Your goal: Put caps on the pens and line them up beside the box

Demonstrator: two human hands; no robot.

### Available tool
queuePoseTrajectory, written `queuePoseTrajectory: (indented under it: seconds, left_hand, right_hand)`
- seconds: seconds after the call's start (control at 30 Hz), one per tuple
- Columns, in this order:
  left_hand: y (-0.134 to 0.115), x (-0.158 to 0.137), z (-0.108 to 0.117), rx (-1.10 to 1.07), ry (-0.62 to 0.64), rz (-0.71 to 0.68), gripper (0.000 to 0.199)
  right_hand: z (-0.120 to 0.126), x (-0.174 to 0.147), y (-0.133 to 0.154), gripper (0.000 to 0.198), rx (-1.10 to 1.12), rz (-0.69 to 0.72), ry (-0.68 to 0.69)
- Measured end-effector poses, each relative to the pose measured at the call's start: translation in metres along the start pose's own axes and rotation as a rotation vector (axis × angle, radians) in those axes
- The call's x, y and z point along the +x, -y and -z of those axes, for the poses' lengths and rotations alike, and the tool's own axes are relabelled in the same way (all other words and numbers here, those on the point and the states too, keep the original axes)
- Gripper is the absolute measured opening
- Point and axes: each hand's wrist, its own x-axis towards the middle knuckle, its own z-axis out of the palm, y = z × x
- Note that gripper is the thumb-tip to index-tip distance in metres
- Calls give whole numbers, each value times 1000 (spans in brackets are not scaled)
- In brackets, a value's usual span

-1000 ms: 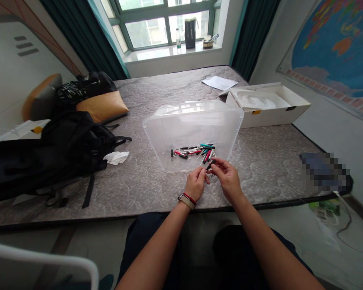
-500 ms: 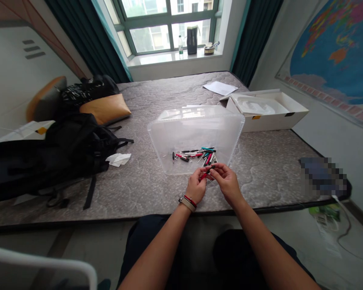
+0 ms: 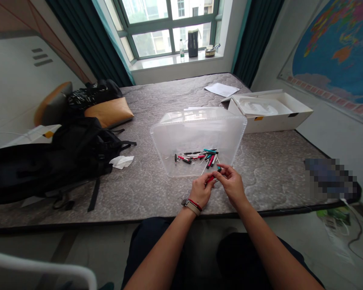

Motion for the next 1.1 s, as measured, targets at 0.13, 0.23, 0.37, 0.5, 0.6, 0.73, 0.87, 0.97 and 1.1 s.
queuePoseTrajectory:
  seconds: [0.13,0.23,0.37,0.5,0.6,0.73,0.87,0.97,1.1]
  left_hand:
    - [-6,0,3,26,-26,6,28]
    - [-7,1,5,5,-50,20,30]
    - [-9,1,4,1,-8,2,31]
    - [-10,-1,2,12,15,-17,32]
    - [-10,-1,1,19,17,-14,33]
    - [-9,-1,1,31,3,12,31]
    - [-10,-1,2,51,-15,11,28]
    - [-10,-2,1,55,-5,9,28]
    - [-11,-3,-1,44,19,17,27]
  right_hand:
    - [0,-2,1,39,24,-47,19]
    - [-3,-3,4,41,175,-84,75]
    - [-5,-3,4,35,244,-118,99]
    - [-3,0,2,34,221,-100,-2]
    - [-2,0,3,41,192,-104,25]
    - [-4,-2,11,39,287,-185,67]
    - [-5,-3,10,34,356,-210,87]
    - [-5,-2,3,30,330,-197,7]
    - [-4,-1,2,31,328,-205,-16]
